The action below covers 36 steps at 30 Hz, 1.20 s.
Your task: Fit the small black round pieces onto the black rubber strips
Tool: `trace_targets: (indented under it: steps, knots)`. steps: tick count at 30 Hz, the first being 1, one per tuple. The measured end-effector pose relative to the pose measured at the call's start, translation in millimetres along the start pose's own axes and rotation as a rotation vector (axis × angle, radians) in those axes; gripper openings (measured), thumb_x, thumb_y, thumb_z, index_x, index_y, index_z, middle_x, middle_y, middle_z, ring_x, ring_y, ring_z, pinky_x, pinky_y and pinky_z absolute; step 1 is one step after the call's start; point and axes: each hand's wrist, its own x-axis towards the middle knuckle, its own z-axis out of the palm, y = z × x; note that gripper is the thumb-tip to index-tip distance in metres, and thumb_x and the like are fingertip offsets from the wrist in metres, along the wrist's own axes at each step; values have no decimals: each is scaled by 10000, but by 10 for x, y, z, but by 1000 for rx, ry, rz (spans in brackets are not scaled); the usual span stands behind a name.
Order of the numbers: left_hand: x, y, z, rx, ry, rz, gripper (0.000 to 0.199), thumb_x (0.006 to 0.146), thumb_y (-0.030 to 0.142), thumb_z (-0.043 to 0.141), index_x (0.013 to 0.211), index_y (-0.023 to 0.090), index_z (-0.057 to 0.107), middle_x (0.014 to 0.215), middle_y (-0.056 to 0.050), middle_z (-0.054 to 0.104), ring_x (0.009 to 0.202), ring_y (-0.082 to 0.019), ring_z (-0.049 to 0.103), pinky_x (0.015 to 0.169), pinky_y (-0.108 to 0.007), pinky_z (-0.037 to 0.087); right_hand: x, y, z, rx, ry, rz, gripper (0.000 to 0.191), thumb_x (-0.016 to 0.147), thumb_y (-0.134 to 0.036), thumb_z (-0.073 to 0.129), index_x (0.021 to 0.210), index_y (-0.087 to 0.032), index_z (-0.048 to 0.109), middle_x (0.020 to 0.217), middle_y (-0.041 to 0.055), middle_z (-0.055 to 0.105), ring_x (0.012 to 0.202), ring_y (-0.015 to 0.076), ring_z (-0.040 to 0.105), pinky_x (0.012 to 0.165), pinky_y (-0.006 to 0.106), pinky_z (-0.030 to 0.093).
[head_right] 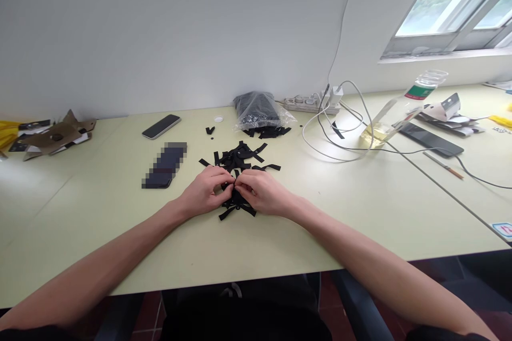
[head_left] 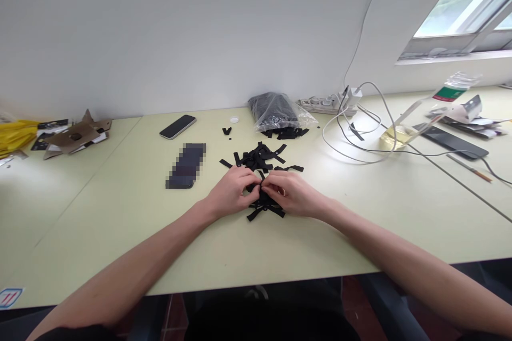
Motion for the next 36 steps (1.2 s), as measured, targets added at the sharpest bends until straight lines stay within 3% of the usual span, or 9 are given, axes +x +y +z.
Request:
trace_targets:
  steps: [7, 20, 28, 31, 33, 34, 36]
  knots:
    - [3, -21, 12, 4, -52, 21, 183, 942, 191, 559, 820, 195, 695, 846, -33, 707, 839, -191, 643, 823, -356, 462, 1, 31, 13, 6, -38, -27, 243, 988, -168, 462, 747, -195, 453, 743, 8, 528, 638, 126, 445, 601, 271, 335]
    - [-17, -37, 33, -74, 40, -70, 159, 916, 207, 591, 816, 195, 713, 927, -53, 707, 872, -191, 634, 787, -315, 504, 6, 3, -46, 41, -38, -4, 209, 992, -203, 464, 794, -194, 530, 743, 15, 548, 665, 140, 464, 617, 270, 351]
    - [4, -14, 10, -55, 57, -124, 208, 970, 246, 551, 849, 206, 715, 815, -23, 680, 768, -167, 611, 776, -327, 471, 4, 69, -118, 17, 27, 170, 151, 975, -251, 514, 863, -187, 593, 743, 6, 546, 623, 126, 443, 592, 270, 339]
    - [16, 23, -24, -73, 56, -143, 168, 966, 296, 582, 1066, 216, 692, 782, 6, 653, 730, -154, 599, 809, -333, 461, 2, 75, -121, 19, 16, 131, 145, 973, -236, 508, 858, -188, 580, 751, 7, 544, 637, 127, 449, 602, 268, 343]
    - [22, 42, -44, -77, 25, -128, 326, 956, 306, 599, 1272, 229, 614, 806, 12, 647, 746, -157, 604, 815, -336, 451, 1, 62, -115, 14, -3, 67, 171, 982, -221, 481, 832, -189, 557, 766, 14, 544, 661, 133, 457, 614, 269, 347]
    - [24, 47, -51, -68, 7, -111, 356, 955, 299, 595, 1305, 235, 592, 816, 11, 644, 756, -160, 603, 810, -337, 443, 1, 54, -112, 11, -15, 39, 187, 988, -216, 466, 821, -190, 547, 777, 19, 544, 672, 136, 461, 617, 270, 347]
    - [26, 49, -56, -37, -20, -83, 241, 963, 282, 569, 1189, 234, 636, 808, 8, 631, 751, -161, 588, 800, -340, 423, 1, 40, -106, 2, -34, 17, 211, 997, -214, 446, 808, -191, 536, 788, 25, 544, 679, 140, 465, 616, 272, 342]
